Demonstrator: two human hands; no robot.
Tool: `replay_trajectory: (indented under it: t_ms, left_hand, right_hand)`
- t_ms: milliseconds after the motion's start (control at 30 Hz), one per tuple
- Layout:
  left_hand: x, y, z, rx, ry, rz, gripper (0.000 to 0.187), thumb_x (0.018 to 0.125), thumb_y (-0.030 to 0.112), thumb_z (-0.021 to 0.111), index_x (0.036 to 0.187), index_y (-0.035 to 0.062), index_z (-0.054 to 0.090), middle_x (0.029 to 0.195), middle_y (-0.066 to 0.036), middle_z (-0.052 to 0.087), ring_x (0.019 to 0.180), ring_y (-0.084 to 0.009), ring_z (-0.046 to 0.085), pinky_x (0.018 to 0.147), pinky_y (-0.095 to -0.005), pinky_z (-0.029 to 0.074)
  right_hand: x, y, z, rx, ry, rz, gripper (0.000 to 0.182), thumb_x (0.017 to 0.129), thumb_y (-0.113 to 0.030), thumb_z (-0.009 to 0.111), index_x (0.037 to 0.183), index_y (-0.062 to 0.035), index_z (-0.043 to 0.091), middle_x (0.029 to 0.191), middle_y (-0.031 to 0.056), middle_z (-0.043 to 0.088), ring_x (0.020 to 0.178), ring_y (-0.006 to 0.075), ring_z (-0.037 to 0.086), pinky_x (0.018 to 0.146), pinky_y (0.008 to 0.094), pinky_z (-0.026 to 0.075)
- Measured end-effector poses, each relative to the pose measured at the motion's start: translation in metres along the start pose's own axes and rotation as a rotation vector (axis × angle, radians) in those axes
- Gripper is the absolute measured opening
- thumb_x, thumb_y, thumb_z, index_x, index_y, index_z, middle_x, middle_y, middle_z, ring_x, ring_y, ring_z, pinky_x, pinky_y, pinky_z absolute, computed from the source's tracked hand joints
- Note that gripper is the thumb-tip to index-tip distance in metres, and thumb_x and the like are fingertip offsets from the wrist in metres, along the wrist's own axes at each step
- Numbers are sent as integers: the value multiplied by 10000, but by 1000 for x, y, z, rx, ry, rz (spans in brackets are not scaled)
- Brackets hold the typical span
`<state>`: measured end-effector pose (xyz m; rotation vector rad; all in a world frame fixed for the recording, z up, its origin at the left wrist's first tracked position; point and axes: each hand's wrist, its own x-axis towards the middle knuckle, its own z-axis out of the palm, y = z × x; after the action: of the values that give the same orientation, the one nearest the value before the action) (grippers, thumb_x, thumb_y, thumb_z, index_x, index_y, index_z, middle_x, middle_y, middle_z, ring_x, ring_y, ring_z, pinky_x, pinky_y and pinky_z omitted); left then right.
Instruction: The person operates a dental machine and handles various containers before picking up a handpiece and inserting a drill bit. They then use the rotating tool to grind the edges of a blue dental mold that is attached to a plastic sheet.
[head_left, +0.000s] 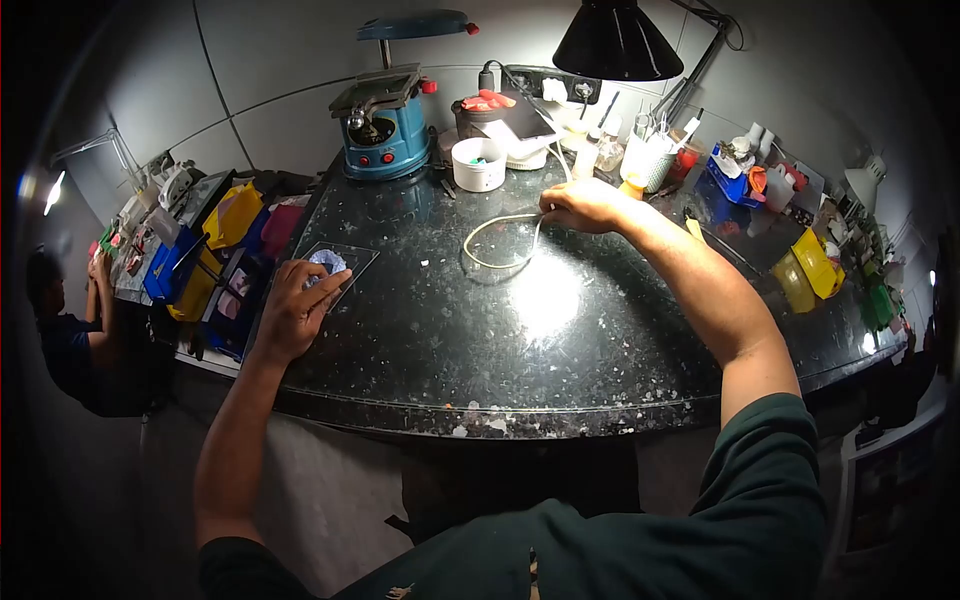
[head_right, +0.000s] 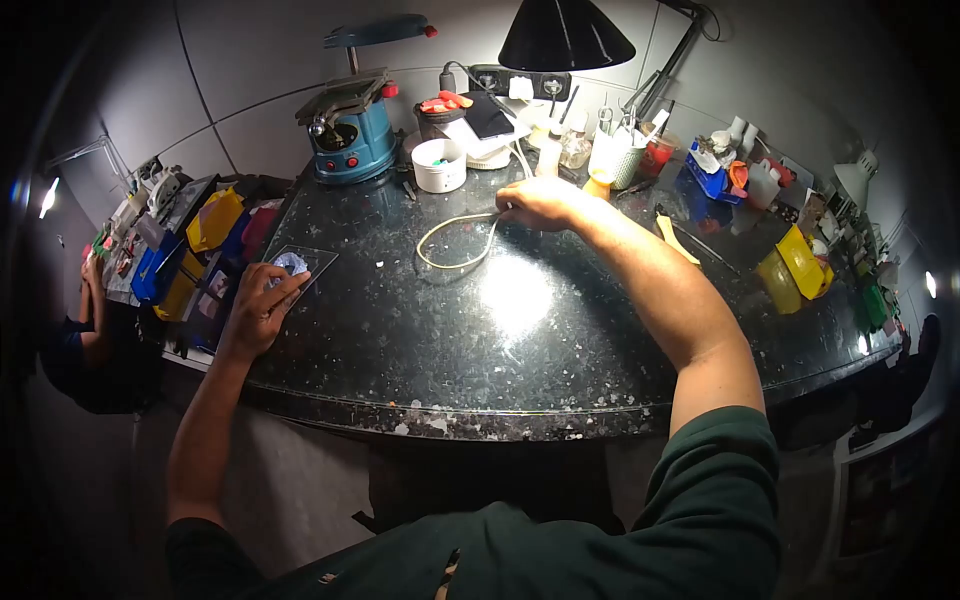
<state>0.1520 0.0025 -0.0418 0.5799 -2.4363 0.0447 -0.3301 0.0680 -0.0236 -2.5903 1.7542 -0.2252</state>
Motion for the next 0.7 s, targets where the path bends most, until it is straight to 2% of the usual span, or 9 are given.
replay_trajectory:
  t_ms: [167, 267, 300, 400, 500, 567, 600, 633, 700]
  left_hand:
    - [1, -2, 1, -27, -39, -9, 347, 831, 98, 723, 1173, 157, 715, 995, -47, 578, 998, -252, 544, 925, -387, 441]
    - [2, -1, 1, -49, -66, -52, 369, 814, 166, 749, 1180, 153, 708, 1029, -56, 577, 1026, -257, 538, 953, -391, 431]
    - [2, -2, 1, -43, -81, -50, 386, 805, 186, 758, 1186, 153, 705, 1044, -61, 576, 1040, -261, 534, 967, -394, 425]
    - [3, -1, 0, -36, -100, -63, 410, 791, 212, 770, 1190, 153, 700, 1063, -68, 573, 1063, -269, 531, 985, -398, 417]
    - [2, 0, 1, -30, -107, -78, 432, 775, 236, 782, 1191, 154, 699, 1070, -70, 571, 1077, -273, 529, 992, -401, 415]
    - [3, 0, -1, -20, -106, -81, 449, 764, 255, 791, 1192, 156, 698, 1074, -70, 569, 1082, -275, 528, 995, -404, 415]
    - [3, 0, -1, -23, -120, -91, 464, 749, 273, 802, 1186, 155, 699, 1081, -72, 567, 1087, -277, 528, 993, -406, 418]
    - [3, 0, -1, -27, -136, -102, 481, 735, 292, 813, 1181, 153, 699, 1087, -73, 566, 1092, -279, 527, 992, -409, 422]
    - [2, -1, 0, -48, -144, -128, 486, 727, 302, 818, 1173, 152, 700, 1092, -75, 565, 1092, -281, 528, 990, -410, 426]
  right_hand:
    - [-3, -4, -10, -13, 261, 73, 95, 936, -180, 609, 982, -106, 572, 849, 141, 661, 836, 348, 662, 715, 432, 519]
    - [2, 2, -20, -172, 531, 29, 111, 952, -182, 583, 1011, -94, 551, 883, 153, 666, 820, 327, 671, 705, 428, 523]
    - [-2, -7, -32, -93, 466, 190, 135, 965, -213, 571, 1021, -90, 567, 901, 161, 657, 811, 328, 671, 711, 441, 524]
    - [12, 8, -32, -23, 606, 327, 157, 974, -228, 556, 1015, -85, 608, 906, 147, 641, 779, 329, 670, 732, 437, 531]
    - [27, 30, -24, -265, 731, 363, 170, 959, -196, 545, 986, -60, 643, 906, 155, 637, 723, 309, 675, 716, 445, 544]
    - [37, 39, -23, -894, 719, 299, 183, 934, -169, 523, 934, -32, 644, 841, 188, 653, 690, 297, 683, 660, 435, 558]
    - [45, 44, -25, -772, 836, 234, 182, 900, -160, 527, 912, -18, 640, 737, 195, 652, 664, 303, 682, 608, 435, 558]
    - [54, 47, -29, -768, 837, 231, 182, 900, -160, 527, 912, -18, 640, 737, 195, 652, 664, 303, 682, 608, 435, 558]
    - [74, 52, -37, -561, 954, 337, 183, 880, -168, 546, 908, -14, 641, 672, 163, 646, 650, 319, 680, 597, 417, 562]
